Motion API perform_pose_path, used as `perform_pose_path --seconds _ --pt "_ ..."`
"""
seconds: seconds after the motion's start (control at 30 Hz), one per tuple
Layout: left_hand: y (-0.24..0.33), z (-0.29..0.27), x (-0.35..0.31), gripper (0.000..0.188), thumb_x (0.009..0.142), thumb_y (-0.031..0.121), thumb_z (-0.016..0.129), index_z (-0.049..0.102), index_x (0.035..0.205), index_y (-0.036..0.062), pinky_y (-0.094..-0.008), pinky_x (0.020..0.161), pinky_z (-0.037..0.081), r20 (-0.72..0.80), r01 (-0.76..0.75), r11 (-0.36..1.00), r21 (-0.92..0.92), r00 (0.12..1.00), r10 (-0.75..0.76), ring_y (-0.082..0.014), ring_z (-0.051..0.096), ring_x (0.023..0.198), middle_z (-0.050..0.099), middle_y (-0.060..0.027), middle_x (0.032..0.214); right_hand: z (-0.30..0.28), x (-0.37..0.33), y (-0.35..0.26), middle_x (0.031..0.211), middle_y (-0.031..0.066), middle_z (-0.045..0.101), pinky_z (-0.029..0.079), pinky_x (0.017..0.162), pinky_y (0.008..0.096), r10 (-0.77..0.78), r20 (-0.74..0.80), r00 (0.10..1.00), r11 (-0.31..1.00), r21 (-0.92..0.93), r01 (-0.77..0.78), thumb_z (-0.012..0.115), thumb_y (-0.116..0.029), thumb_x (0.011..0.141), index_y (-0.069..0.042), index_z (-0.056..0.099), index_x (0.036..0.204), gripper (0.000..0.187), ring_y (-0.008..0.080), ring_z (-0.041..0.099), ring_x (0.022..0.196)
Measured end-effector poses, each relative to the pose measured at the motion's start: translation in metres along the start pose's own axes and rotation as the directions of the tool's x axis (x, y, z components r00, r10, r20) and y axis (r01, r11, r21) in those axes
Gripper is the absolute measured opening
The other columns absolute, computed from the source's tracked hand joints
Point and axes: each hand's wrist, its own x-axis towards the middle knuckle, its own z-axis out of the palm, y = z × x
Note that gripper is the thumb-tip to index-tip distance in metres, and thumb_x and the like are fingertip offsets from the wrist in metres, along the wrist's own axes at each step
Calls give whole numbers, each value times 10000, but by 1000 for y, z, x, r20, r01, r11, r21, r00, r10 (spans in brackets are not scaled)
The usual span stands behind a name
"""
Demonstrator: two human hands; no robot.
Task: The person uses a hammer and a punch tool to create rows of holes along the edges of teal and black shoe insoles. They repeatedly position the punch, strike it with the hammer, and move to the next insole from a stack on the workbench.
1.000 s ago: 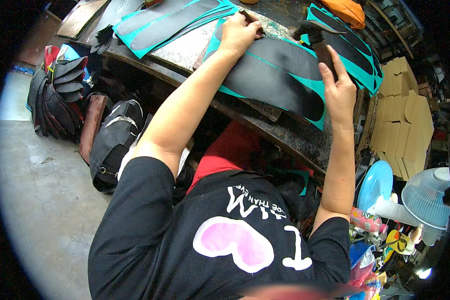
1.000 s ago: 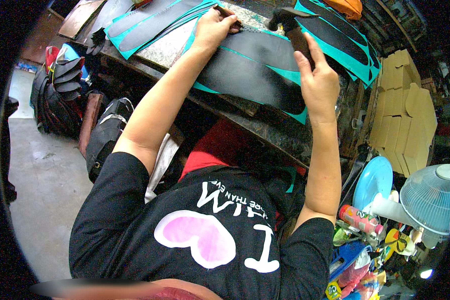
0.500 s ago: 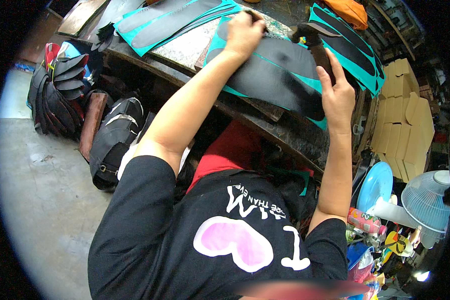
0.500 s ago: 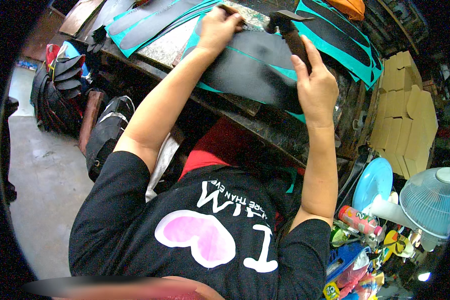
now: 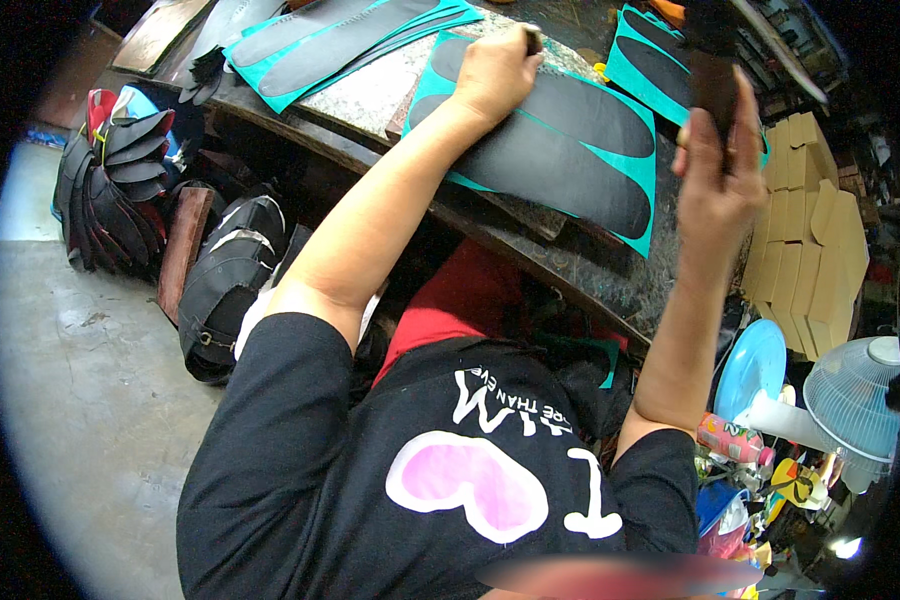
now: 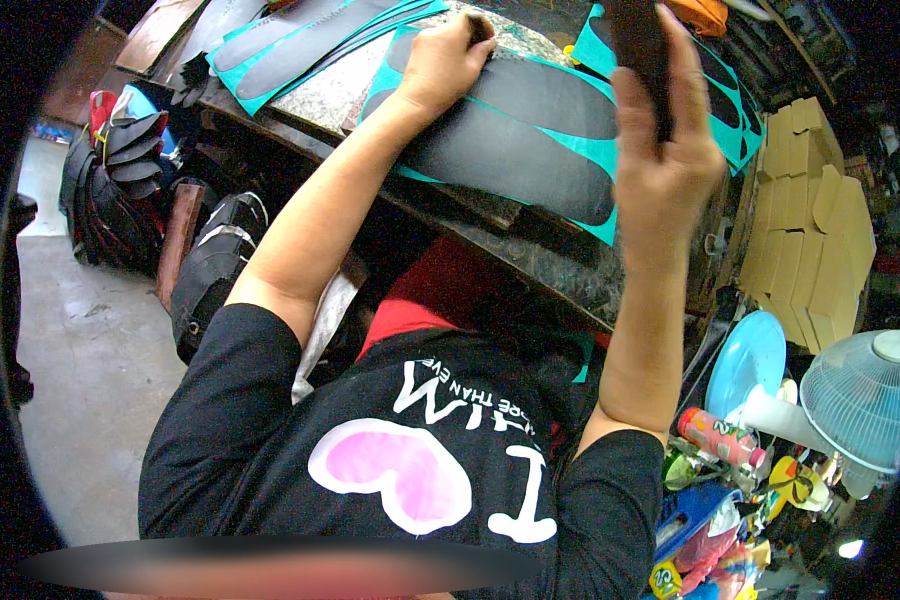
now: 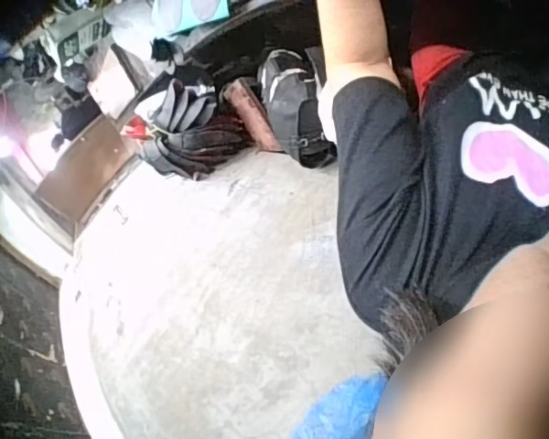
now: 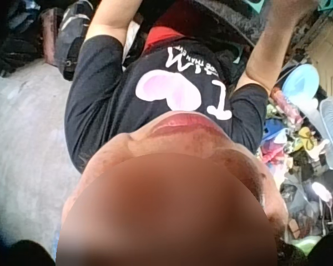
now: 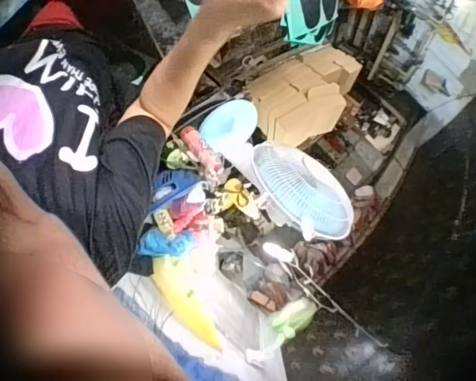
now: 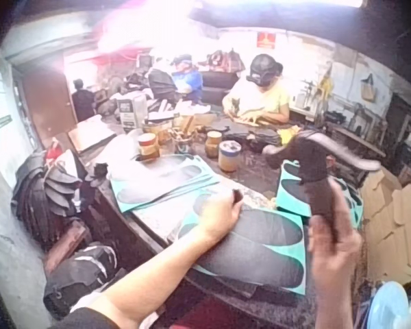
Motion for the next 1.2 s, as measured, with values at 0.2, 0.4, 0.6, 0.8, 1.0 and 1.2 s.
perform_pose_path --seconds 0.2,0.4,0.6,0.8,1.0,1.2 --pt "-14 10 7 147 821 170 692 657 888 44 -444 730 559 -180 76 996 -37 980 -81 -352 701 795 700 -209 834 6 -29 48 1051 190 722 535 812 403 306 128 943 911 -326 -251 648 -383 950 -126 614 1318 451 353 706 967" --pt "-42 -12 22 204 881 192 699 678 904 -9 -376 711 525 -281 243 897 -369 891 -357 -291 679 750 702 -176 828 -48 -59 62 953 153 728 533 627 308 649 66 758 751 -209 -626 612 -381 986 33 578 1248 491 157 696 752" --pt "-54 -78 5 129 903 123 662 648 957 6 -328 865 522 187 435 692 -576 894 -406 -195 684 879 733 -110 943 -51 -101 54 1192 94 676 509 786 270 709 227 668 685 8 -729 536 -379 1036 -21 575 1256 422 124 651 923" --pt "-26 -90 -61 119 904 56 653 638 973 -40 -315 803 544 187 465 576 -673 860 -476 -188 689 846 718 -127 899 -45 -125 61 1053 49 632 431 883 264 610 155 777 780 54 -623 556 -288 1042 29 596 1172 345 118 516 962" --pt "13 -116 -86 141 914 20 642 577 1039 7 -307 878 518 216 500 389 -774 786 -580 -187 680 928 718 -159 993 -63 -120 48 1127 123 665 442 955 308 595 140 791 801 -26 -598 573 -307 1028 57 579 1254 429 175 573 1015" --pt "-16 -107 -44 113 927 42 644 615 1030 6 -295 900 495 16 312 676 -667 914 -405 -170 666 934 724 -122 985 -32 -72 59 1118 211 677 465 943 364 488 137 862 866 -198 -459 586 -332 1013 89 546 1280 500 246 624 1016"
